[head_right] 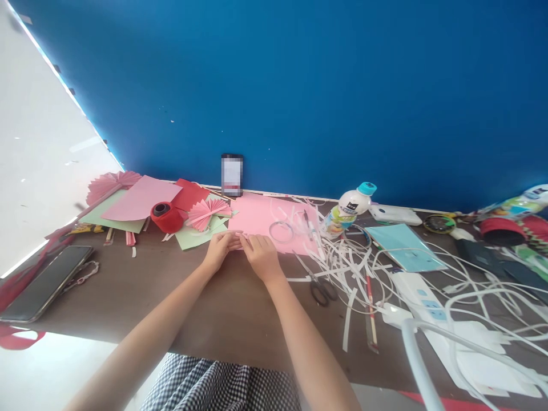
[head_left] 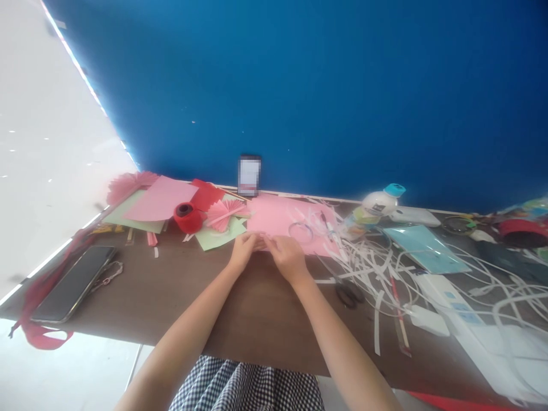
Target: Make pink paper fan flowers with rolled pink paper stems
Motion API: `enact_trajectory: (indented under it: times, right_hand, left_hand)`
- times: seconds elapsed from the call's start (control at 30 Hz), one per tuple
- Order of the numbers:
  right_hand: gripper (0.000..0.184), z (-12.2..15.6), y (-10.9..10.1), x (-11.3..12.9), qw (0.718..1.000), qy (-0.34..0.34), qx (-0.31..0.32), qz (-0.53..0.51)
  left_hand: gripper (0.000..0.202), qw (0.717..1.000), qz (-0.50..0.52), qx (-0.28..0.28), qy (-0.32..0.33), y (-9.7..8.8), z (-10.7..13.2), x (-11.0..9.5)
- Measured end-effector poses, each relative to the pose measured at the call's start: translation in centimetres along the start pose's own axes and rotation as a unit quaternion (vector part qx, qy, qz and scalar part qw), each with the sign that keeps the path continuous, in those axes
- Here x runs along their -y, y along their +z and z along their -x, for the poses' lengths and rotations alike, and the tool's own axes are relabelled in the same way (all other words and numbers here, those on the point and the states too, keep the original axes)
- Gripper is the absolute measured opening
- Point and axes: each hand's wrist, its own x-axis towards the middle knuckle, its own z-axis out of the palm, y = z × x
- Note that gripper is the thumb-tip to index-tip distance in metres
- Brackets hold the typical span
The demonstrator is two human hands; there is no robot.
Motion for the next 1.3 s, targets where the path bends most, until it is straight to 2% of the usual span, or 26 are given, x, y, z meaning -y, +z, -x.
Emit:
enact_trajectory:
  times: [0.13, 0.23, 0.37, 0.5, 0.6, 0.7, 0.8, 0.93, 1.1, 1.2, 1.3]
  right_hand:
    - [0.025, -0.2, 0.1, 0.3, 1.000, -0.025, -0.012, 0.004]
    - [0.029, -0.2, 0.2, 0.3, 0.999, -0.014, -0.004, -0.033]
    - [0.033, 0.1, -0.2, -0.6, 0.996, 0.041, -0.005, -0.083]
    - [0.028, 0.5, -0.3, -1.6, 0.992, 0.084, -0.006, -0.095]
    - [0.025, 0.6, -0.1, -1.6, 0.984, 0.106, 0.010, -0.142]
    - [0.024, 0.3, -0.2, -1.1, 0.965, 0.152, 0.035, -0.211]
    - [0.025, -0.1, -0.9, -0.9, 0.913, 0.234, 0.081, -0.324]
    - [0.032, -0.7, -2.2, -1.4, 0.809, 0.322, 0.165, -0.464]
    - [0.037, -0.9, -2.7, -1.6, 0.676, 0.404, 0.210, -0.580]
    - [0.037, -0.8, -2.5, -1.6, 0.628, 0.433, 0.234, -0.603]
    - [0.034, -0.6, -2.4, -1.7, 0.595, 0.443, 0.254, -0.621]
  left_hand:
    - [0.035, 0.999, -0.045, -0.006, 0.024, 0.0, -0.1, 0.4]
    - [0.037, 0.997, -0.065, -0.024, 0.046, -0.2, -0.5, 0.6]
    - [0.037, 0.994, -0.063, -0.051, 0.070, -0.7, -0.9, 0.3]
    - [0.038, 0.992, -0.075, -0.067, 0.080, -0.9, -1.0, 0.0]
    - [0.041, 0.993, -0.056, -0.086, 0.064, -0.6, -0.9, -0.1]
    - [0.039, 0.995, -0.050, -0.075, 0.032, -0.3, -0.7, -0.1]
    - [0.035, 0.995, -0.078, -0.048, 0.037, -0.4, -0.7, -0.2]
    - [0.034, 0.991, -0.122, -0.026, 0.053, -0.7, -0.7, -0.4]
    - [0.032, 0.985, -0.162, 0.015, 0.051, -0.6, -0.4, -0.3]
    - [0.032, 0.984, -0.172, 0.030, 0.046, -0.6, -0.4, -0.2]
    - [0.035, 0.980, -0.190, 0.040, 0.045, -0.7, -0.5, 0.0]
